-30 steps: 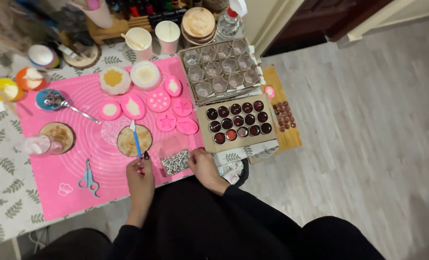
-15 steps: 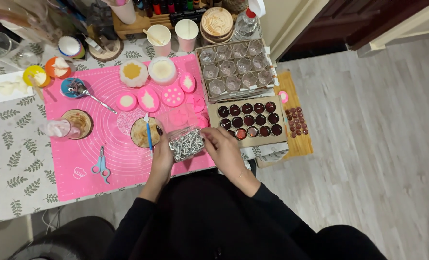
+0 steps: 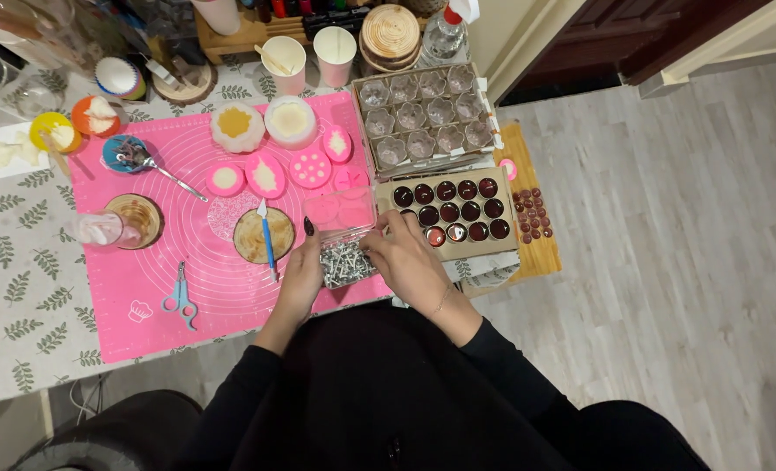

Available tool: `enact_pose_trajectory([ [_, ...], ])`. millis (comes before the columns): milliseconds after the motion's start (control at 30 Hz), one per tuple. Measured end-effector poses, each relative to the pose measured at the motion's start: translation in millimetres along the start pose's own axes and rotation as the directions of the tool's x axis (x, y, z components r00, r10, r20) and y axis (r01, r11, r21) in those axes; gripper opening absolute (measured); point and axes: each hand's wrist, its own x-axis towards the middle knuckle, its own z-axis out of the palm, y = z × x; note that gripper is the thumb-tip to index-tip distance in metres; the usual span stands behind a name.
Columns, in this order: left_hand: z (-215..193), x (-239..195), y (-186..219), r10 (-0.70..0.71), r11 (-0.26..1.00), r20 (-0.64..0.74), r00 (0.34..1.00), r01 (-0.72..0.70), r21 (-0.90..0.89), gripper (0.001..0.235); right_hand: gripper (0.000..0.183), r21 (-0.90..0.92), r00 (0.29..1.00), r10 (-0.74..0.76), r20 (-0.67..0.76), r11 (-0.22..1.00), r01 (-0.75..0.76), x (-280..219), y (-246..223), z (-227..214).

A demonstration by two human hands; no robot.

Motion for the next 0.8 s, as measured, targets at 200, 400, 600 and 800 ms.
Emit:
enact_pose_trajectory([
  [200,-7.6,7.5,-11.9,-0.065,0.998,-0.082,0.994,0.066,0.003,0.062,0.018,0.167,0.998,0.045,0.035,0.985,-0.050,2.1,8.4,7.2],
  [400,-17.4,16.2,-23.0,-0.076,0.995,-0.134,0.988,0.084,0.051,0.060,0.019,0.181,0.994,0.093,0.065,0.978,-0.104,2.7,5.5,2.9],
  [600,-25.8,24.0,-38.7,-0.065,0.991,-0.197,0.978,0.086,0.101,0.060,0.016,0.184,0.995,0.093,0.043,0.978,-0.099,-4.3,15.1,13.5],
  [800,-14.1,11.9,-15.7,-0.117,0.988,-0.222,0.968,0.136,0.072,0.064,0.018,0.146,0.993,0.076,-0.095,0.987,-0.062,2.2,-0.1,9.8],
])
